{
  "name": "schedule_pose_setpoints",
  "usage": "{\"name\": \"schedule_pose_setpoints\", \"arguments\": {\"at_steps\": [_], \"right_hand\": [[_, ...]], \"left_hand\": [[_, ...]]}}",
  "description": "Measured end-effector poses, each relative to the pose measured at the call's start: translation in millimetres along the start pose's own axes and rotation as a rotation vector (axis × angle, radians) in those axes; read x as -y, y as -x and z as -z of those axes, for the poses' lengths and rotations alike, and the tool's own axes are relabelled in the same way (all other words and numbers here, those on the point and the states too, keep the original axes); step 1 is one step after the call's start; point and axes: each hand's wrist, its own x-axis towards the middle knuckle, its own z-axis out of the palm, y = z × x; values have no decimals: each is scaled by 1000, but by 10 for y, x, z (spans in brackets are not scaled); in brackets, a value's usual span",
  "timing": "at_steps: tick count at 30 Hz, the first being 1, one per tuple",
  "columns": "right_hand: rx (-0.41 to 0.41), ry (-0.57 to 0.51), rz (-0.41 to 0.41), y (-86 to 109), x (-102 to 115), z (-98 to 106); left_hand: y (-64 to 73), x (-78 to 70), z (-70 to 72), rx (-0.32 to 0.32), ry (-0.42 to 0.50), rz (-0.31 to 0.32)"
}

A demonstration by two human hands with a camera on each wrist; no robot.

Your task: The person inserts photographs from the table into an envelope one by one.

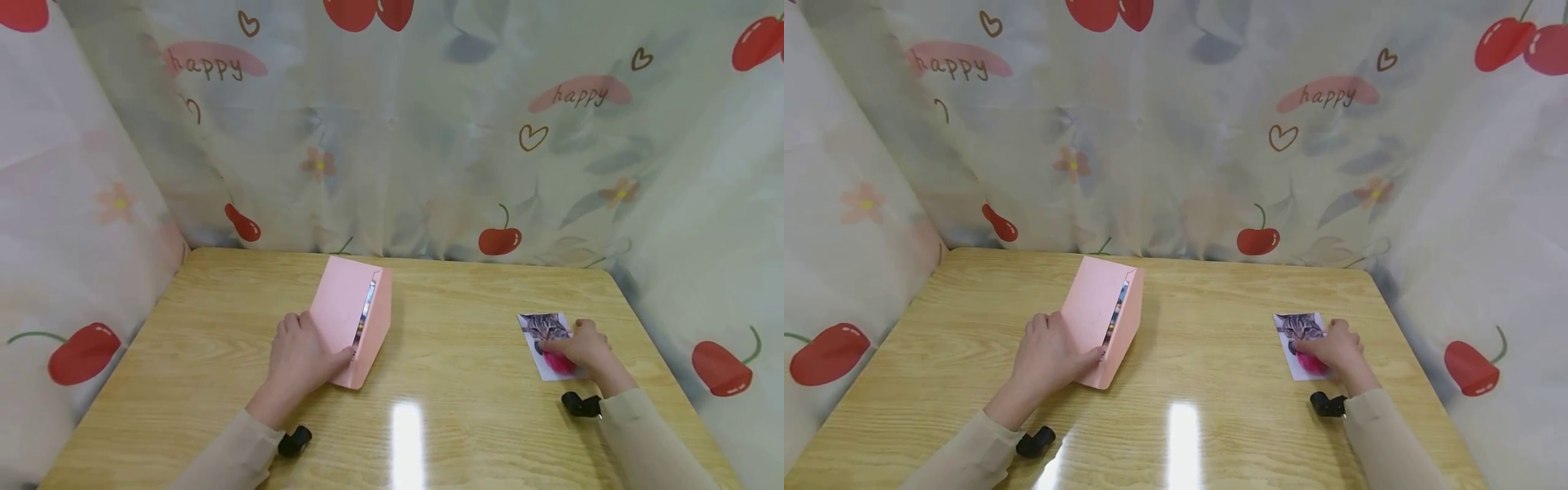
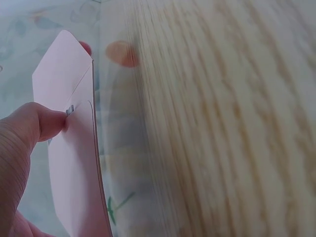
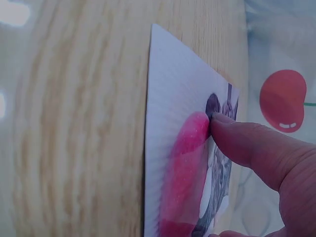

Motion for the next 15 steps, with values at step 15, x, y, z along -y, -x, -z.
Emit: {"name": "schedule_pose_setpoints", "arguments": {"at_steps": [15], "right_hand": [[-29, 13, 3, 16, -16, -49]], "left_hand": [[6, -12, 5, -6, 8, 0]]}}
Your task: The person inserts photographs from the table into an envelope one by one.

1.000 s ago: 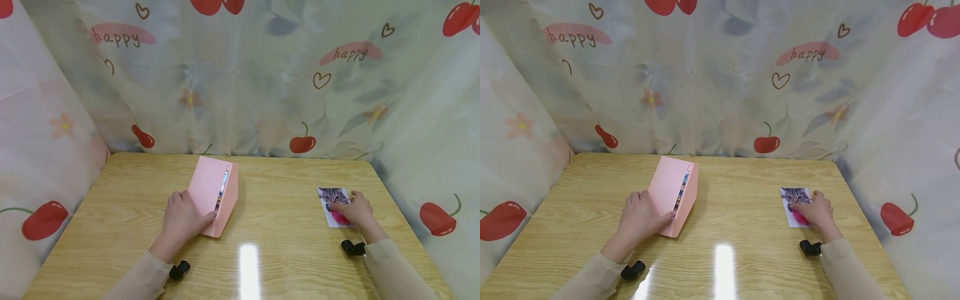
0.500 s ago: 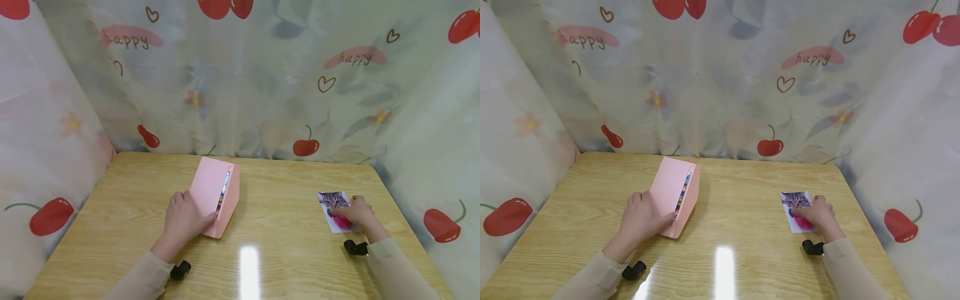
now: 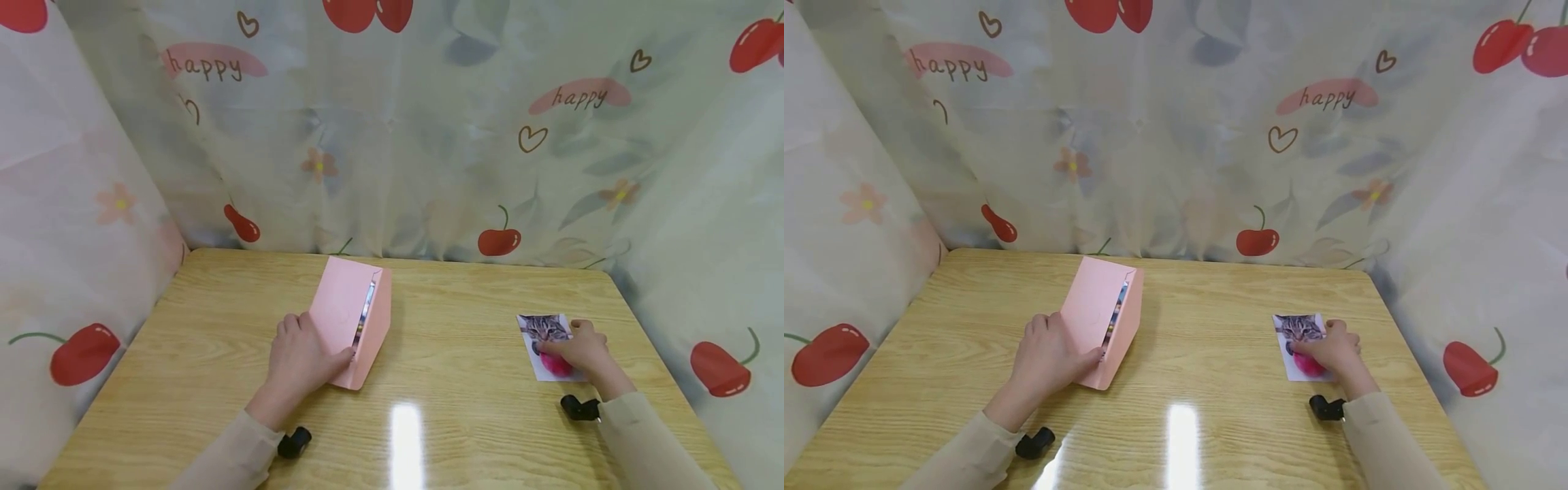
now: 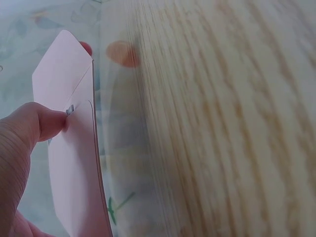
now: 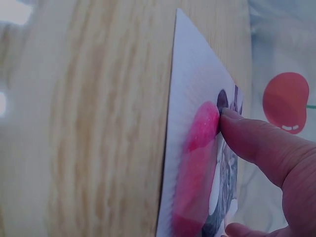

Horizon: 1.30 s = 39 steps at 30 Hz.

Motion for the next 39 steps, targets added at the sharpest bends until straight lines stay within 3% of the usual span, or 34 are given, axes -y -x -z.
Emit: {"name": "schedule_pose_setpoints", "arguments": {"at_steps": [13, 24, 32, 39], "right_hand": [[-13, -171, 134, -3, -38, -44], [72, -158, 129, 61, 72, 21], [144, -354, 189, 85, 242, 27], [141, -462, 222, 147, 449, 49]], "left_hand": [[12, -23, 16, 15, -8, 7], [10, -28, 13, 28, -10, 11], [4, -14, -3, 21, -8, 4], [1, -23, -2, 26, -13, 11]]}}
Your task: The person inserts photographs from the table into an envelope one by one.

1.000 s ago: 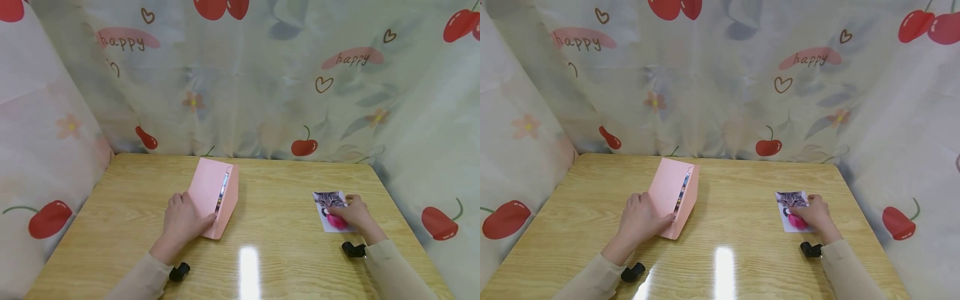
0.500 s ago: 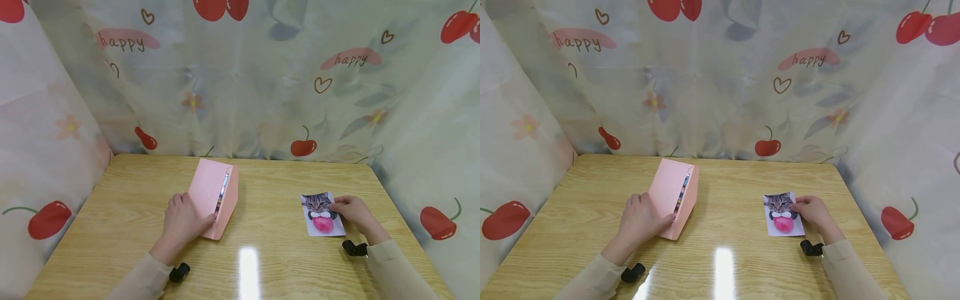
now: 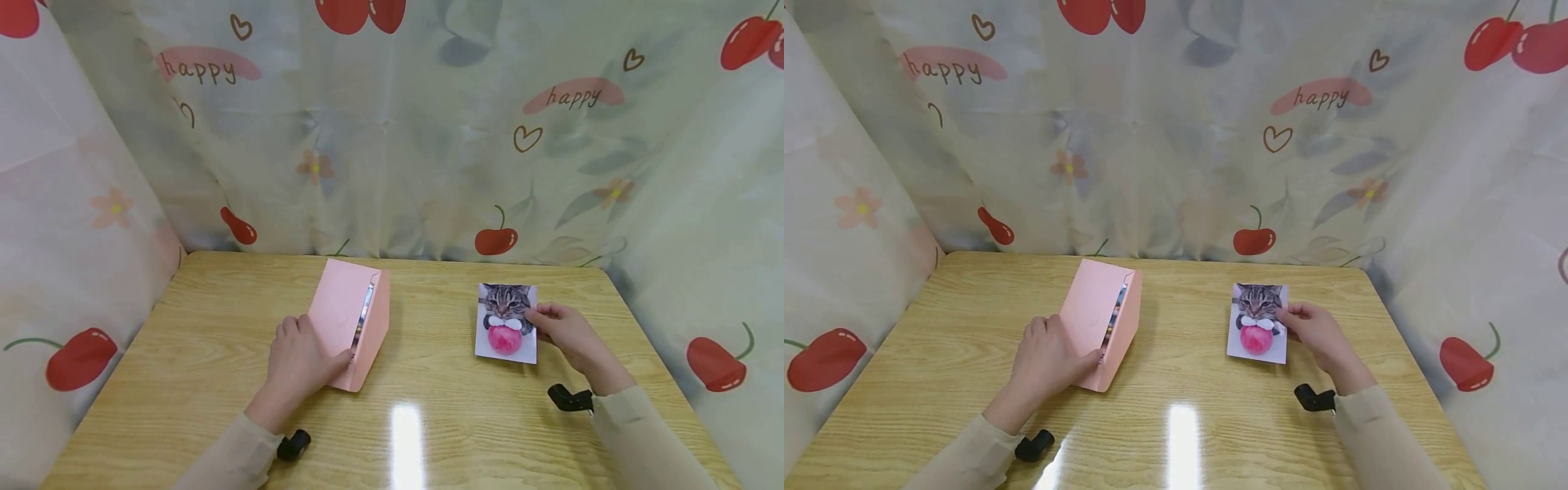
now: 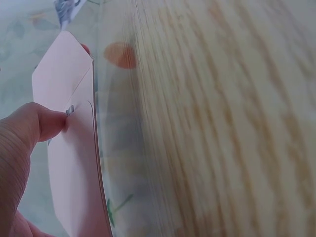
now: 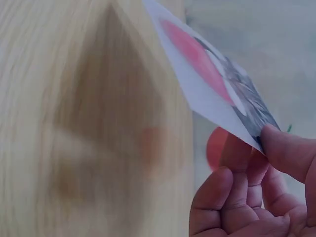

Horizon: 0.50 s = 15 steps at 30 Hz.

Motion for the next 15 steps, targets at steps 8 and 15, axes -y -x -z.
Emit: {"name": "schedule_pose_setpoints", "arguments": {"at_steps": [8, 15], "right_hand": [[-34, -92, 65, 47, 224, -159], [-56, -184, 116, 62, 400, -336]], "left_hand": [[0, -8, -18, -2, -6, -10], [10, -23, -19, -5, -2, -10]]}}
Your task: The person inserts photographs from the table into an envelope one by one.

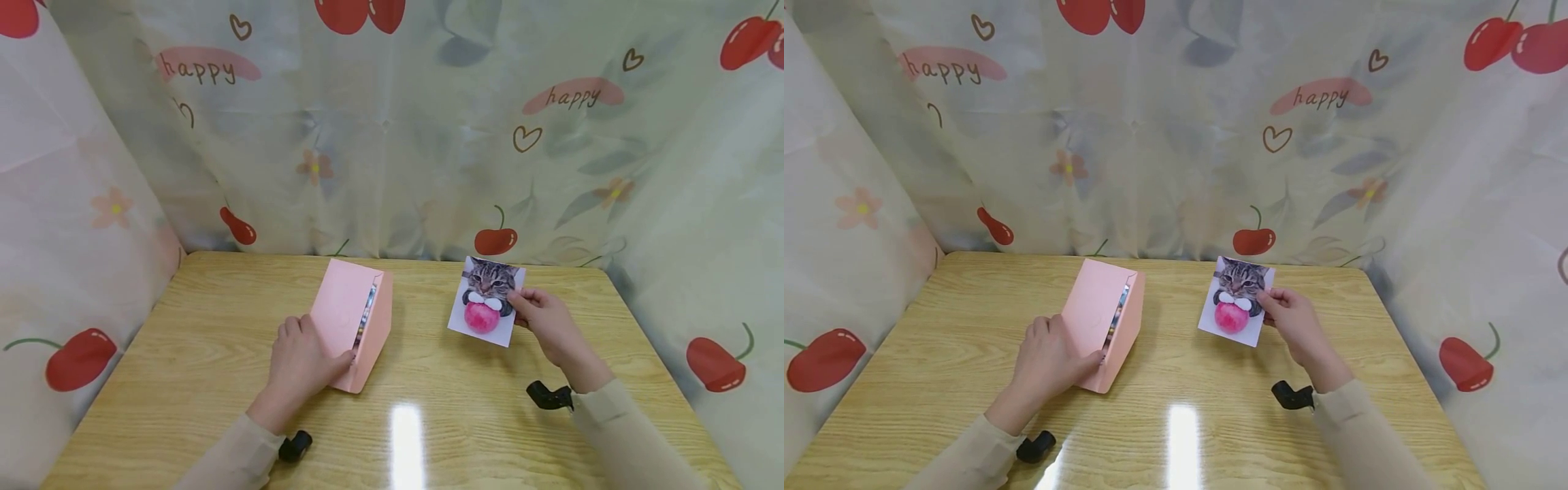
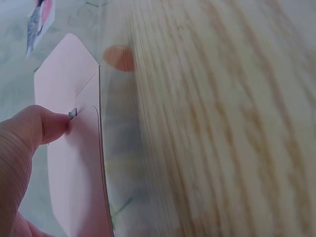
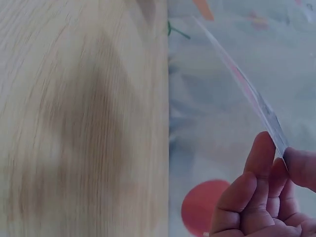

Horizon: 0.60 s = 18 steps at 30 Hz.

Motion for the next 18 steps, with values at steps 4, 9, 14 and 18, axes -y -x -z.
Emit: {"name": "schedule_pose_setpoints", "arguments": {"at_steps": [4, 9, 14, 18], "right_hand": [[13, -64, 18, 1, 81, -151], [14, -136, 28, -10, 143, -359], [-13, -171, 29, -27, 189, -562], [-33, -196, 42, -46, 212, -725]], "left_hand": [[9, -23, 3, 7, 1, 6], [9, -47, -31, -2, -6, -8], [19, -68, -59, -26, -7, -29], [31, -81, -57, -44, -2, -47]]}}
